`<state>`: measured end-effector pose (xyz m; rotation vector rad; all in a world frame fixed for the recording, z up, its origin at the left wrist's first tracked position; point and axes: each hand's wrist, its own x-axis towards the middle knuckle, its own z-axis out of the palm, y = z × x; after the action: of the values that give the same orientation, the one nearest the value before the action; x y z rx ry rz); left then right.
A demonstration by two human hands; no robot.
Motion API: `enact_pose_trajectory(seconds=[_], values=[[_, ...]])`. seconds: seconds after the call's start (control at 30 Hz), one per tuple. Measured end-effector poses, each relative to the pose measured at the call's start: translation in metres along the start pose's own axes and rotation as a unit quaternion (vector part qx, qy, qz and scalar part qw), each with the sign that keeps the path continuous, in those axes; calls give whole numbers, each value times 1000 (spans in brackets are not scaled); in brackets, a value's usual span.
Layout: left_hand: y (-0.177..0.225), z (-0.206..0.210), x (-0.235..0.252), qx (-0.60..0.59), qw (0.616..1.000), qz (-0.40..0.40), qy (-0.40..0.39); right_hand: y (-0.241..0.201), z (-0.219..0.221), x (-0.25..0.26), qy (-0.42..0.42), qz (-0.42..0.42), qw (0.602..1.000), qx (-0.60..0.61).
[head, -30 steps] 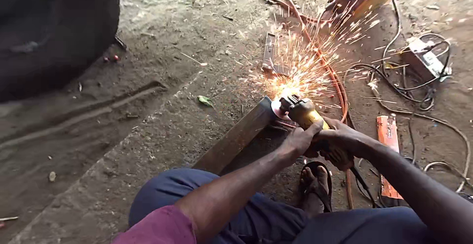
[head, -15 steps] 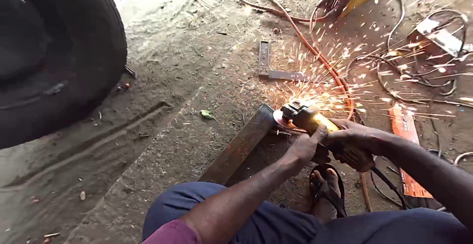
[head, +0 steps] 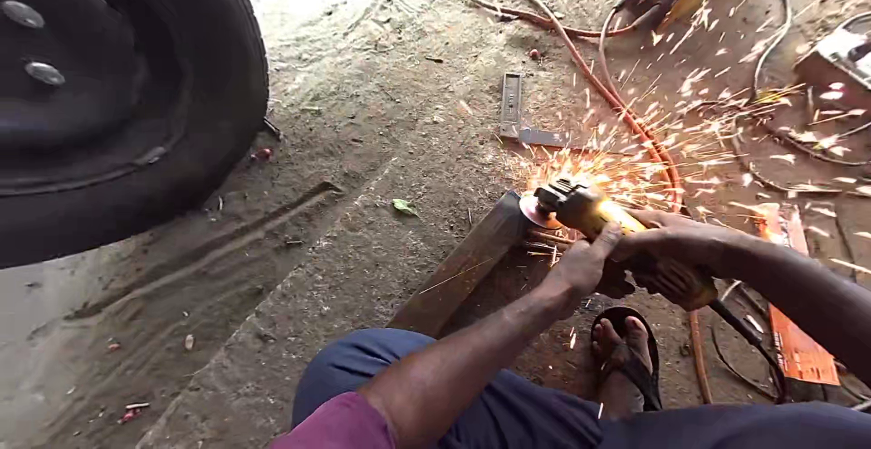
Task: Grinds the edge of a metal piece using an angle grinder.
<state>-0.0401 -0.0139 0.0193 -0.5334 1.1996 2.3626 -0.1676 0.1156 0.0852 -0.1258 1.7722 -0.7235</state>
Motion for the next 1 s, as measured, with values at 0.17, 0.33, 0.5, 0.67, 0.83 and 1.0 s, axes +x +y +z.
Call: enact_pose_trajectory(seconds=[0.17, 0.33, 0.5, 0.67, 0.83, 1.0], values=[[6, -18, 10, -11, 997, 36, 71, -18, 4, 26, 2, -52, 999, 14], [5, -8, 2, -22, 998, 35, 52, -23, 5, 9, 19, -36, 999, -15], [0, 4, -6, -36, 999, -15, 21, -12, 21, -16, 62, -60, 995, -52], [2, -12, -8, -117, 988, 14, 104, -15, 44, 14, 120, -128, 972, -156], [-7, -6, -19, -154, 987, -12, 50, 21, 43, 9, 167, -115, 955, -216], [-6, -9, -16, -185, 981, -2, 52, 6, 52, 9, 178, -92, 949, -245]])
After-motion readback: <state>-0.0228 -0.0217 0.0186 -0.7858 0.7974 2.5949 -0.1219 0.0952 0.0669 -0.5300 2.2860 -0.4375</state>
